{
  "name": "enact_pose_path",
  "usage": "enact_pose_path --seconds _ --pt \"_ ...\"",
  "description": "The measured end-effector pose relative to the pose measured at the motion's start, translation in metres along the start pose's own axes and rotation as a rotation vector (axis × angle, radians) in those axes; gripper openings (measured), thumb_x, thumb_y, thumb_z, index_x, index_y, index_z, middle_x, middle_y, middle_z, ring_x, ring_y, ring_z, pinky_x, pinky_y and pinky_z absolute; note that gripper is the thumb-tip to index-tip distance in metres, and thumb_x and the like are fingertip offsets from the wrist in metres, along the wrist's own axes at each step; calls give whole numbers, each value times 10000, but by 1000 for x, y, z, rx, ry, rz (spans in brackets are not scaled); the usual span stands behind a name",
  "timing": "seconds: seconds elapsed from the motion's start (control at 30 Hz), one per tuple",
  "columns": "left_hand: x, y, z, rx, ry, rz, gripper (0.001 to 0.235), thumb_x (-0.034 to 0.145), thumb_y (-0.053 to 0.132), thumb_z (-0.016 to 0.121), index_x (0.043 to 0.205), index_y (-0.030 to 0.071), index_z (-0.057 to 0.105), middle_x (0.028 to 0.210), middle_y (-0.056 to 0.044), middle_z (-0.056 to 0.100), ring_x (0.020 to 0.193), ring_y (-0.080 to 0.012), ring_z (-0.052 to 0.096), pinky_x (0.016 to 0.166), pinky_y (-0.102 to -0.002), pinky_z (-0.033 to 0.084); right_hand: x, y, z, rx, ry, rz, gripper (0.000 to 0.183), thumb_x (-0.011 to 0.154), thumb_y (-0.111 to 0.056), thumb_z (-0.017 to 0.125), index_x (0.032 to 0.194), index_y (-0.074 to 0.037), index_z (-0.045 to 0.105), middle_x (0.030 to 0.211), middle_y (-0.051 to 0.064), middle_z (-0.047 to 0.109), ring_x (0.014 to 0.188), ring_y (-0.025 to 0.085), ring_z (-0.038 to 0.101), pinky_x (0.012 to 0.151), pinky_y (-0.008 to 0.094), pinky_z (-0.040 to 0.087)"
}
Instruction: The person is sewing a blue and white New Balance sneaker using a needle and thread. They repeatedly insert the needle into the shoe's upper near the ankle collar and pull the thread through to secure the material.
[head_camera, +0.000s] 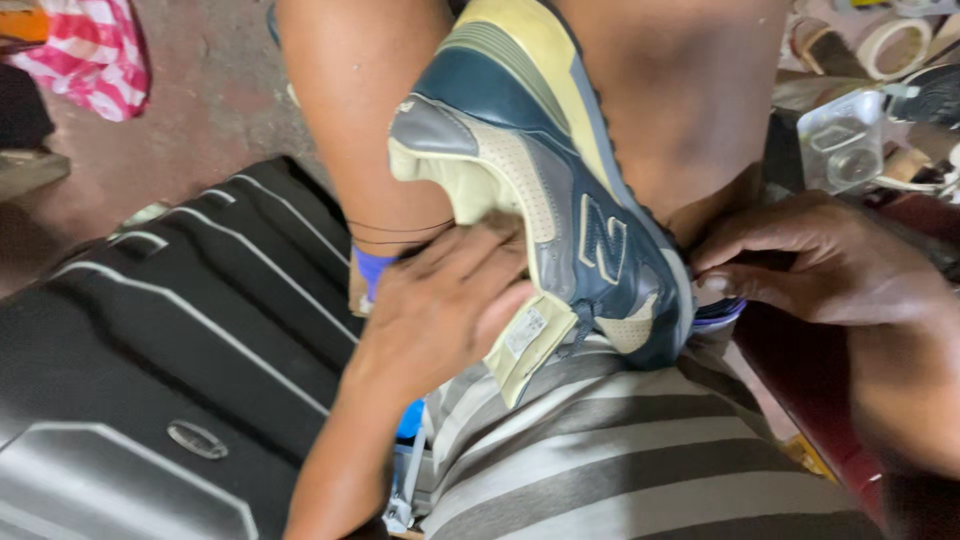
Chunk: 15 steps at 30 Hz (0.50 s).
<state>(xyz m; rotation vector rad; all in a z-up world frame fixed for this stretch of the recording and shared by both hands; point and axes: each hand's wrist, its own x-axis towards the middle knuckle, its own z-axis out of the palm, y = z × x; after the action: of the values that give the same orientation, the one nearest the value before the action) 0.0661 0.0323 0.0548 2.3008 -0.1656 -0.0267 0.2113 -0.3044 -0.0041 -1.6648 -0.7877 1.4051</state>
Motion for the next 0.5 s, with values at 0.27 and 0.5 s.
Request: enact_pose_path --seconds 0.27,0.5 --pt "-29 -24 13 -407 31 -150 115 976 149 763 1053 74 723 1001 -32 650 813 -182 654 779 -331 542 5 55 26 -108 28 14 243 868 -117 754 1110 -101 756 1015 23 786 912 140 766 805 286 593" --pt "-45 -49 49 -1716 237 -347 136 1100 197 540 1113 96 630 1045 -47 685 794 -92 561 628 -219 429 47 59 51 -104 114 70 226 873 -126 739 1097 -100 749 998 24 784 888 143 768 784 292 598"
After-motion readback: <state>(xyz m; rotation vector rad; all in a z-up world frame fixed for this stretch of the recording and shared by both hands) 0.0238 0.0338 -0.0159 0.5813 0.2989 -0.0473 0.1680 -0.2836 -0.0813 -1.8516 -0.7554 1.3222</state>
